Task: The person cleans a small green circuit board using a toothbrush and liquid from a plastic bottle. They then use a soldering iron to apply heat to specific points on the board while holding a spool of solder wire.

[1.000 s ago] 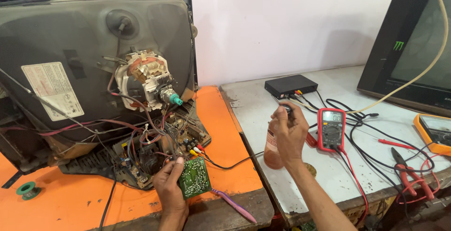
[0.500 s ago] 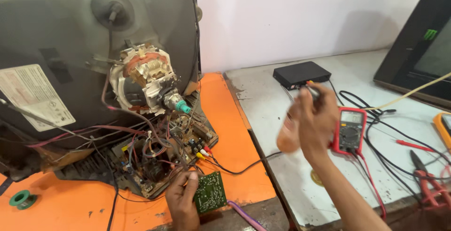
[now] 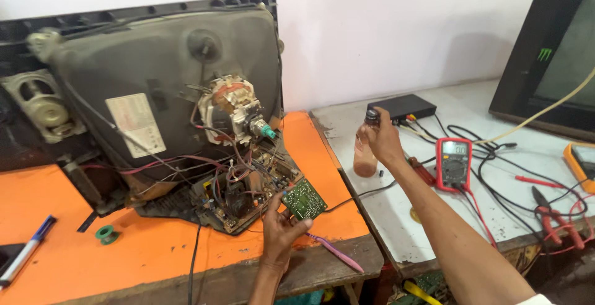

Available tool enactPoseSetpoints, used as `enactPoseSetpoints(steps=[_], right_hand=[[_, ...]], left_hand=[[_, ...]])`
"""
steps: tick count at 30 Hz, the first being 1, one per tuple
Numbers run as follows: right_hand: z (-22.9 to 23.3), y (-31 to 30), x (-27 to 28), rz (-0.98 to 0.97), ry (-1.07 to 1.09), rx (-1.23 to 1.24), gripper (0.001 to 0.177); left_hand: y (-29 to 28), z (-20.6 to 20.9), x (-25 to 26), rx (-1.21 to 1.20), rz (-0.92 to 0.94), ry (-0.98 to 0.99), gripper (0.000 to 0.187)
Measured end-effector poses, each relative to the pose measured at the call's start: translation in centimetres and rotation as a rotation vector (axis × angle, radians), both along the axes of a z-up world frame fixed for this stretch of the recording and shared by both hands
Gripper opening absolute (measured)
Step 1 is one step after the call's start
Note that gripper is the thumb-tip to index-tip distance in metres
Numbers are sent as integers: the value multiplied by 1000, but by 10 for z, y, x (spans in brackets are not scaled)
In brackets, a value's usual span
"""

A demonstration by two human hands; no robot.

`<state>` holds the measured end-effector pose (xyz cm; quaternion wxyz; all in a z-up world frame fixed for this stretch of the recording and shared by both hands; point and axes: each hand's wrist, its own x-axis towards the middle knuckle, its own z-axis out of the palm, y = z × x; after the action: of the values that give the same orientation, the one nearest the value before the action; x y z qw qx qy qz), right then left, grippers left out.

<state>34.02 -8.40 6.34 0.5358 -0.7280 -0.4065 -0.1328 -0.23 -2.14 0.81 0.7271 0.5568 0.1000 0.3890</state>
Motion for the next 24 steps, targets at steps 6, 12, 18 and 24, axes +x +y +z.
enactPoseSetpoints(steps=[6,12,18,24], right_hand=[[13,-5,22,44,-80,-235,88],[23,-12,19,-4,-57,-335,98],[22,-11,20,-36,-162,-359,105],[23,-46,-59,-121,-168,145,73]], left_hand=[[-11,15,-3,11,-64,-42,97],[-11,15,-3,74,-10,54,93],[-7,4,2,133,-35,-48,86],[-10,11,1,222,96,13,82]])
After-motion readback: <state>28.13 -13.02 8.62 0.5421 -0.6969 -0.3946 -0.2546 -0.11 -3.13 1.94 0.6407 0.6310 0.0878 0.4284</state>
